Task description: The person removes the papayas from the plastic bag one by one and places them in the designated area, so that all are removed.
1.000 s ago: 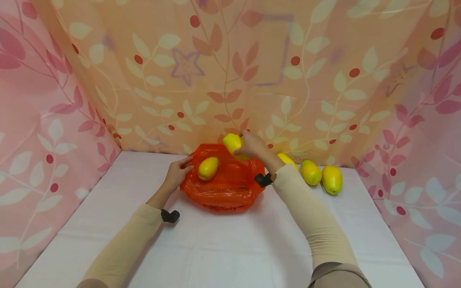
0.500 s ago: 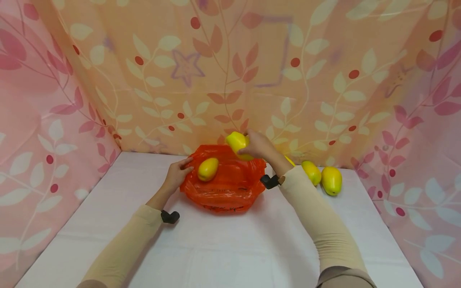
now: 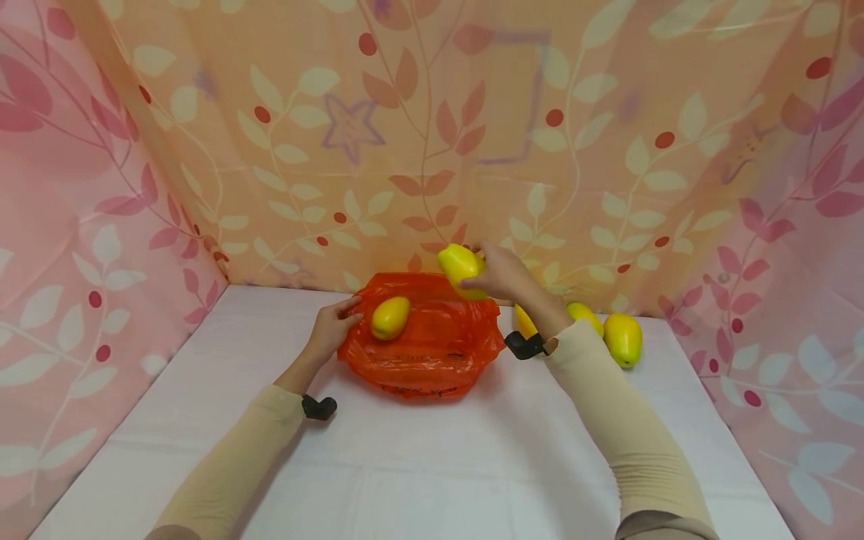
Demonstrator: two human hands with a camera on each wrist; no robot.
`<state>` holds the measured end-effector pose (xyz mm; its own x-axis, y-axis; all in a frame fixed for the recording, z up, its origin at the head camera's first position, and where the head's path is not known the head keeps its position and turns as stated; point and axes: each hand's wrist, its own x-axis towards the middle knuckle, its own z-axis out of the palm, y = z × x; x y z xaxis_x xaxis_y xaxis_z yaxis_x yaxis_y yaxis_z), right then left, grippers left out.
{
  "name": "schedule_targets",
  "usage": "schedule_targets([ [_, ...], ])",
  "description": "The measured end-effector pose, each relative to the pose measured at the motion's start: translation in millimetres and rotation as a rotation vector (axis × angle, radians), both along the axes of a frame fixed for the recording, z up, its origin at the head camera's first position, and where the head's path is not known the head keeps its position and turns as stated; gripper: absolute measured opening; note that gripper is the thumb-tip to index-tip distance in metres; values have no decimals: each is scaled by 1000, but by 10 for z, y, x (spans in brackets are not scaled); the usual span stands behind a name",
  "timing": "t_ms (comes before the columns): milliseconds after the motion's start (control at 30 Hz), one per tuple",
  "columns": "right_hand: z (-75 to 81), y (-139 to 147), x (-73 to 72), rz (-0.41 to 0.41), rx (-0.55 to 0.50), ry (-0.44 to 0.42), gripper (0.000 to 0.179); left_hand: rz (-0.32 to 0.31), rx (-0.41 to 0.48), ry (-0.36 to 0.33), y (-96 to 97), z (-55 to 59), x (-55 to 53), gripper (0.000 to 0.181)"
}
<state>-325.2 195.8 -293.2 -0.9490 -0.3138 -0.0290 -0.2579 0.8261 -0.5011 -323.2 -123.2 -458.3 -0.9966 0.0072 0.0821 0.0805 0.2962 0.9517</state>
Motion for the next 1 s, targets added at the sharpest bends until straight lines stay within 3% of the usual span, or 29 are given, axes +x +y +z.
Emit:
schedule_targets([
  [233,21,118,41,-11,-23,-27,69,9,7,-13,-3,7,3,44],
  [1000,95,271,117,-45,-11,-2,75,20,-18,7,-29,16,11,44],
])
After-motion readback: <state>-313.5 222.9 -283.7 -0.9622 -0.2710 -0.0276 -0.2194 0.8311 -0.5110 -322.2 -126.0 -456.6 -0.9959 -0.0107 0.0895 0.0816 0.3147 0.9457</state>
